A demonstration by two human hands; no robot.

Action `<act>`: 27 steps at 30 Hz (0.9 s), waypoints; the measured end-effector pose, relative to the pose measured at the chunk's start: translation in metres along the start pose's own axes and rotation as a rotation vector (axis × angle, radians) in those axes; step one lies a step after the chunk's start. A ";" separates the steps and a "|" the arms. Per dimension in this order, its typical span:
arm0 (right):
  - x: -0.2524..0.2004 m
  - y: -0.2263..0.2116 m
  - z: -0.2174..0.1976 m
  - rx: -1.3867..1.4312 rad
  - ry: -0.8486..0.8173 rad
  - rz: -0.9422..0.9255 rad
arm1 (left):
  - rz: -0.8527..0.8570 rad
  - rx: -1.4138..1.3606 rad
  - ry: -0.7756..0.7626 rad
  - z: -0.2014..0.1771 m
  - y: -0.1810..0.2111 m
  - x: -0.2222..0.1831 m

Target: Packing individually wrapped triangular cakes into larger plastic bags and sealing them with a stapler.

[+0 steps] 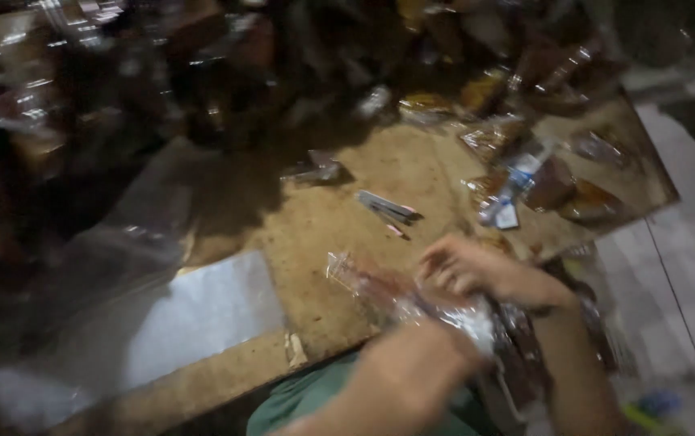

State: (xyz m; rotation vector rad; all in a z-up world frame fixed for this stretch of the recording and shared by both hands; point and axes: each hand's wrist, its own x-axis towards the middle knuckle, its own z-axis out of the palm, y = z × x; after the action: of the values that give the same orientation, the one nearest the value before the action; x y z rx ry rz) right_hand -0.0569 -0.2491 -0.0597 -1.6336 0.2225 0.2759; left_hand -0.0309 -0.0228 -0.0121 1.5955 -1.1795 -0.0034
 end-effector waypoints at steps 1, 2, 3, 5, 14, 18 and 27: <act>-0.003 -0.008 0.005 -0.092 -0.207 0.256 | 0.118 0.046 -0.160 0.025 0.000 -0.012; -0.012 -0.012 0.012 -0.165 -0.424 0.533 | 0.226 0.069 -0.317 0.054 0.005 -0.030; -0.024 0.003 0.023 -0.134 -0.399 0.570 | 0.222 0.020 -0.338 0.063 0.002 -0.037; -0.046 0.029 0.044 -0.521 -0.261 0.454 | 0.203 -0.143 -0.434 0.081 0.000 -0.048; -0.165 0.140 -0.043 -0.011 -0.123 0.879 | -0.556 1.330 -0.044 -0.112 -0.255 -0.101; -0.199 0.235 -0.093 -0.295 0.012 1.060 | -0.455 1.858 -0.461 -0.147 -0.330 -0.181; -0.149 0.531 -0.071 -0.738 0.592 0.786 | -0.722 1.460 -0.064 -0.124 -0.264 -0.136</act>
State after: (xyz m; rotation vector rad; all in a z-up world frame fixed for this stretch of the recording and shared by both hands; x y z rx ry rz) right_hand -0.3584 -0.3659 -0.5115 -2.2679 1.3571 0.4970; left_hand 0.1447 0.1350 -0.2306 3.2373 -0.4663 0.4232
